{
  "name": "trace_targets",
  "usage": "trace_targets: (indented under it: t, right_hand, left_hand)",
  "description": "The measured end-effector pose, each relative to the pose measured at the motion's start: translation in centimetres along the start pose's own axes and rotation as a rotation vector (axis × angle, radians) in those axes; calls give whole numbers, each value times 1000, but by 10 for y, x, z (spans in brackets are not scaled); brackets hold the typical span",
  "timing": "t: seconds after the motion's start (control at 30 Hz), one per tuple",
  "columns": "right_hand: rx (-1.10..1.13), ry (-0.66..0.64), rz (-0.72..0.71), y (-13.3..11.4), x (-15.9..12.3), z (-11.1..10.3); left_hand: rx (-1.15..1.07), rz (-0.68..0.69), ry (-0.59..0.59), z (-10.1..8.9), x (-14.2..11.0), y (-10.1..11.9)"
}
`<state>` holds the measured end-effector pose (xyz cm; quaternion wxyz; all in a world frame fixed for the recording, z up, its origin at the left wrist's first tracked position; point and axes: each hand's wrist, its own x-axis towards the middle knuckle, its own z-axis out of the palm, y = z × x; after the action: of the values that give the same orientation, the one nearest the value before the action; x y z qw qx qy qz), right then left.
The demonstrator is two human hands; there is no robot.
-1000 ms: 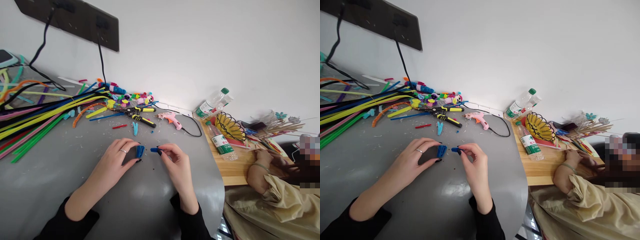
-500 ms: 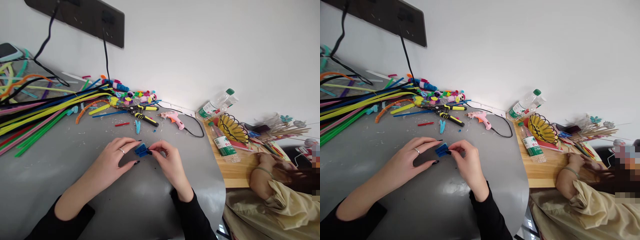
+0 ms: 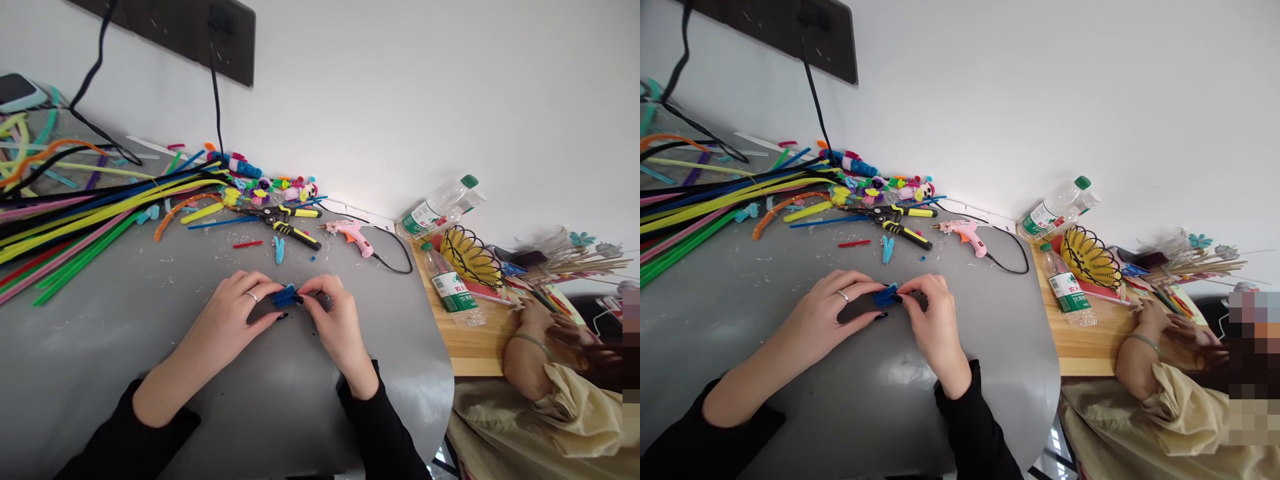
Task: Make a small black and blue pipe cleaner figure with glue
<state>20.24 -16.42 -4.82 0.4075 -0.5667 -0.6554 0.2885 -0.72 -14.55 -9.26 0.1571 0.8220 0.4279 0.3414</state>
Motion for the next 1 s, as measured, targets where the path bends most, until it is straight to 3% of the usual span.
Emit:
trace_targets:
  t: [0.63, 1.0]
  right_hand:
    - [-176, 36, -185, 3, -13, 13]
    - [-286, 33, -182, 6, -15, 16]
  left_hand:
    - [-63, 3, 16, -5, 0, 7]
    - [-79, 26, 46, -5, 1, 8]
